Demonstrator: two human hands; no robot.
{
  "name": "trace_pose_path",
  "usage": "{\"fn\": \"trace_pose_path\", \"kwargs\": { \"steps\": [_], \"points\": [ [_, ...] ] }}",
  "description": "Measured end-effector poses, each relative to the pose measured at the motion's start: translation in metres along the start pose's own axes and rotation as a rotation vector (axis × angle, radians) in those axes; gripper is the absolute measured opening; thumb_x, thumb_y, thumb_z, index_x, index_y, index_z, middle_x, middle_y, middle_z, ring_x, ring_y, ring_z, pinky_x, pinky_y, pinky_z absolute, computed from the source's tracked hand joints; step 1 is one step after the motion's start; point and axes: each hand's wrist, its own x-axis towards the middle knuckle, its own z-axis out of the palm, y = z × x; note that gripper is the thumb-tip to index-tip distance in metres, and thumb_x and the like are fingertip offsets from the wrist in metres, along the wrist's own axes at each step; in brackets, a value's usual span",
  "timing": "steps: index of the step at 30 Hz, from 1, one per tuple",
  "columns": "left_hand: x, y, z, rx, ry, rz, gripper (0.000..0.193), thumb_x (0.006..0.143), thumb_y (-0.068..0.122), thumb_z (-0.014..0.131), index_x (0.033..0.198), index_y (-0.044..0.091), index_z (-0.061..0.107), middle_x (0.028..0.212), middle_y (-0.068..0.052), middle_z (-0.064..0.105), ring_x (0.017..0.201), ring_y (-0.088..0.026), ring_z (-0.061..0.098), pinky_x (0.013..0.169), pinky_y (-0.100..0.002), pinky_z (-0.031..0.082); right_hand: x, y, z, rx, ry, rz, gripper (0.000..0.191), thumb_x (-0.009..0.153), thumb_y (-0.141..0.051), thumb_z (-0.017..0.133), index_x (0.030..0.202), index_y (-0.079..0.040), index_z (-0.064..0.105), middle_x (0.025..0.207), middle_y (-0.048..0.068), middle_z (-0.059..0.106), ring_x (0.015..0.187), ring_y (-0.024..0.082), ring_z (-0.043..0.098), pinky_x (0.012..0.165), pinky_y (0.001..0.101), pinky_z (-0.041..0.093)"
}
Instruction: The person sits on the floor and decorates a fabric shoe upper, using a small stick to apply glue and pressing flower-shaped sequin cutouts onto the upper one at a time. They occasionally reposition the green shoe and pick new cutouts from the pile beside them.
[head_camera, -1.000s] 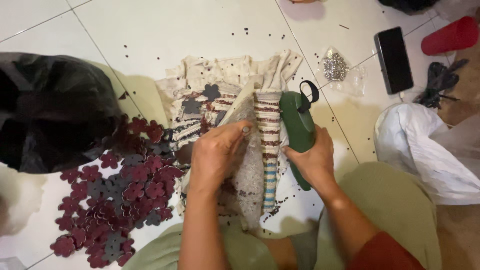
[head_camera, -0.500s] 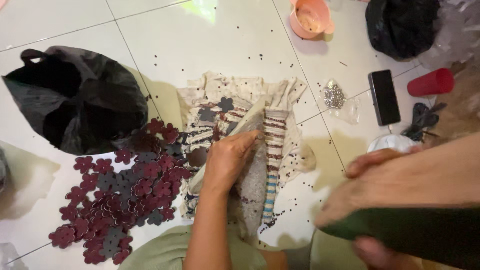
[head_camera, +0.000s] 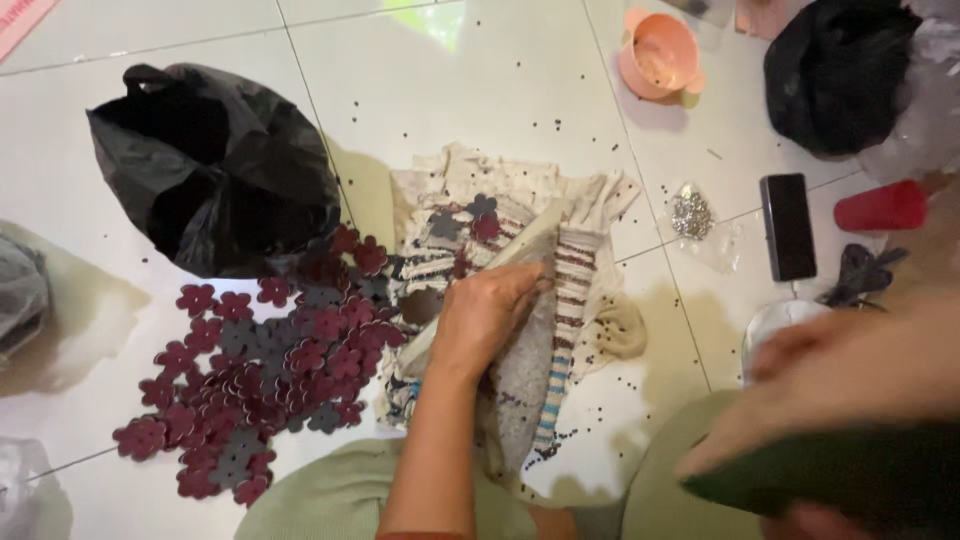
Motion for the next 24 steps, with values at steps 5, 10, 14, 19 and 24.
{"fn": "trace_pose_path", "kwargs": {
  "steps": [5, 10, 14, 19, 24],
  "points": [
    [0.006, -0.012, -0.005, 0.089, -0.019, -0.046, 0.02, 0.088, 0.016, 0.072, 0.107, 0.017, 0.076, 0.105, -0.008, 0.076, 0.092, -0.032, 0.072, 0.077, -0.043, 0.057, 0.033, 0.031, 0.04, -0.779, -0.105, 0.014, 0.093, 0.038, -0.057, 0.093, 0.112, -0.011, 0.06, 0.11, 0.012, 0.065, 0.106, 0.03, 0.062, 0.093, 0.0433, 0.049],
    [0.01, -0.023, -0.007, 0.177, -0.075, -0.09, 0.014, 0.089, 0.017, 0.073, 0.102, 0.015, 0.076, 0.104, -0.009, 0.075, 0.093, -0.032, 0.072, 0.078, -0.043, 0.057, 0.06, -0.03, 0.05, -0.176, -0.096, 0.075, 0.088, 0.062, -0.027, 0.091, 0.138, -0.004, 0.054, 0.124, 0.016, 0.066, 0.112, 0.027, 0.063, 0.097, 0.0384, 0.048],
    [0.013, -0.033, -0.01, 0.085, 0.058, 0.06, 0.022, 0.086, 0.015, 0.072, 0.108, 0.017, 0.076, 0.109, -0.009, 0.075, 0.093, -0.032, 0.073, 0.078, -0.042, 0.059, 0.053, -0.056, 0.032, 0.474, 0.127, 0.175, 0.08, 0.063, -0.019, 0.077, 0.139, -0.013, 0.054, 0.13, 0.008, 0.06, 0.117, 0.023, 0.058, 0.099, 0.0399, 0.048],
    [0.019, -0.047, -0.018, 0.113, -0.019, -0.027, 0.015, 0.088, 0.018, 0.075, 0.102, 0.014, 0.077, 0.105, -0.011, 0.075, 0.089, -0.034, 0.072, 0.075, -0.045, 0.057, 0.066, 0.0, 0.094, 0.243, -0.08, 0.057, 0.076, 0.069, -0.026, 0.084, 0.134, -0.002, 0.054, 0.125, 0.012, 0.064, 0.115, 0.025, 0.061, 0.098, 0.0414, 0.048],
    [0.025, -0.056, -0.027, 0.167, -0.057, -0.094, 0.013, 0.089, 0.017, 0.073, 0.101, 0.014, 0.078, 0.103, -0.01, 0.076, 0.09, -0.034, 0.072, 0.076, -0.044, 0.057, 0.084, 0.035, 0.124, 0.165, -0.057, 0.184, 0.065, 0.068, -0.028, 0.083, 0.123, 0.0, 0.064, 0.109, 0.013, 0.075, 0.099, 0.024, 0.071, 0.089, 0.0384, 0.055]
  ]
}}
